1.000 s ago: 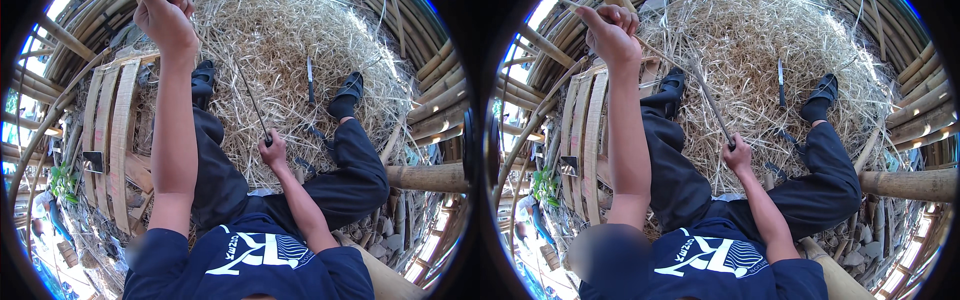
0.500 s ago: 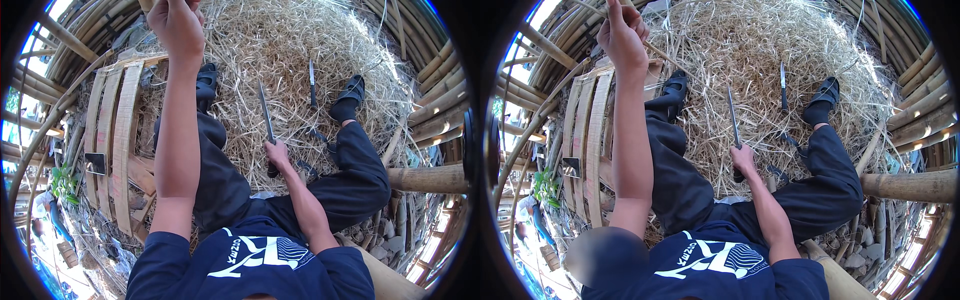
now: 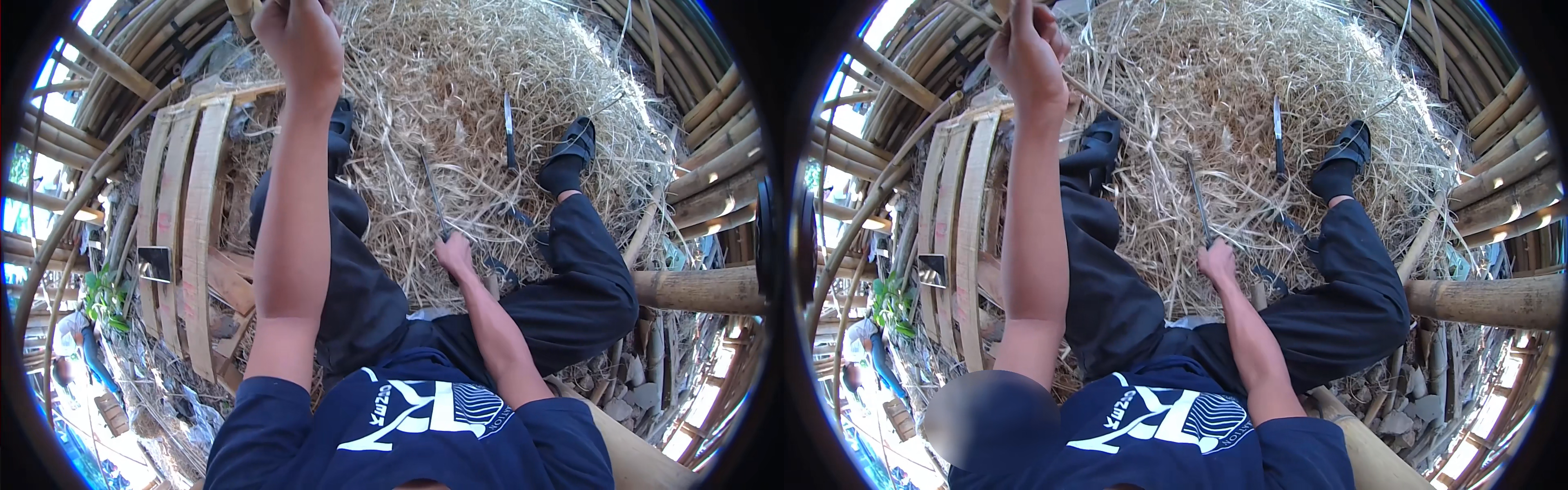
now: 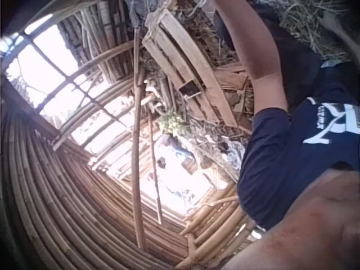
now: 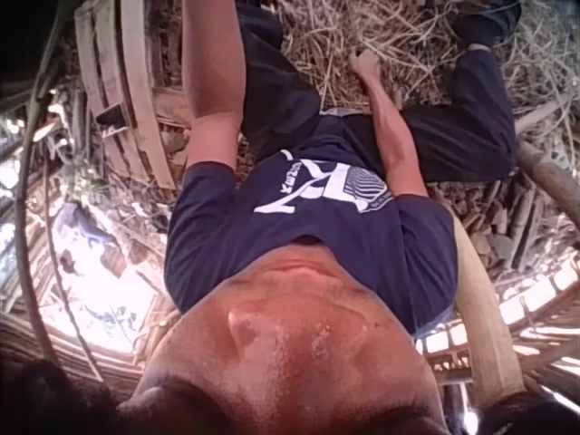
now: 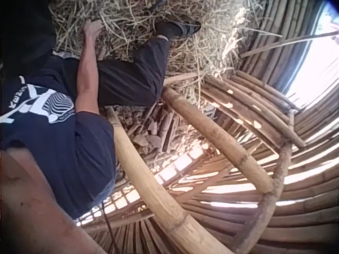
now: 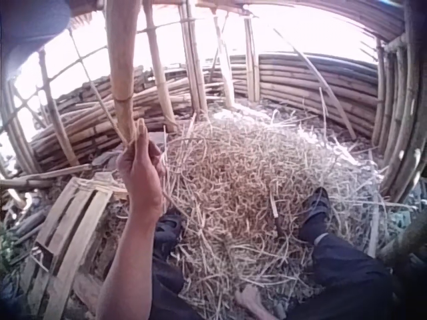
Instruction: The person sits on a pile of wood shavings and uses a large blade to whittle a thin bamboo stick, repeatedly drawing the blade along the length of the wood to shave it down.
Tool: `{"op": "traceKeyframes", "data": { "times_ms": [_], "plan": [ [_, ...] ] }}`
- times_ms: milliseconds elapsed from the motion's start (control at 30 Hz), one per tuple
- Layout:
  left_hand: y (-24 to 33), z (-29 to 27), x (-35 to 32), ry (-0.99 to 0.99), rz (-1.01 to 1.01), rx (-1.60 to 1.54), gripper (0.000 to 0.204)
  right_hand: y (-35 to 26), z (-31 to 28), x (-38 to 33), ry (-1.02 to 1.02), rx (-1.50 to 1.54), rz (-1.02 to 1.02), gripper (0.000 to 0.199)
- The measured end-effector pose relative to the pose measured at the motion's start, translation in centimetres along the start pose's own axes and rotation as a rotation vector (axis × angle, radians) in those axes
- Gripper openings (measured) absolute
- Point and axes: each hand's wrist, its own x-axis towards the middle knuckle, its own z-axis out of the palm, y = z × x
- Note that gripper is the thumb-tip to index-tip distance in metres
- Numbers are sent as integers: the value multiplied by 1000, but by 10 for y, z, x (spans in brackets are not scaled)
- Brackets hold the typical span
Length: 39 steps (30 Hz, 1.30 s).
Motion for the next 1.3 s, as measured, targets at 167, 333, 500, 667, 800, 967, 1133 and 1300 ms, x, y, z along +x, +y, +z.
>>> {"op": "traceKeyframes", "data": {
  "times_ms": [167,333,500,667,800,967,1133,1300],
  "plan": [
    [5,-3,-4,56,-115,-50,44,-4,-9,34,-575,356,436,30],
    [-1,-7,2,64,-122,-10,44,-45,-35,21,-511,607,526,22],
    [-3,-9,5,60,-171,-11,45,-90,-72,12,-90,356,121,25],
    [-6,-10,6,98,-129,-15,46,-98,-75,12,-76,370,-5,24],
    [12,-4,4,83,59,119,56,-61,-44,13,-218,133,180,36],
    [41,-24,9,108,99,113,53,-51,-44,13,-358,9,287,45],
    [38,-33,14,121,73,120,52,-41,-33,29,-481,430,509,22],
    [42,-43,15,21,297,86,62,-68,-66,26,-567,820,581,24]
  ]
}}
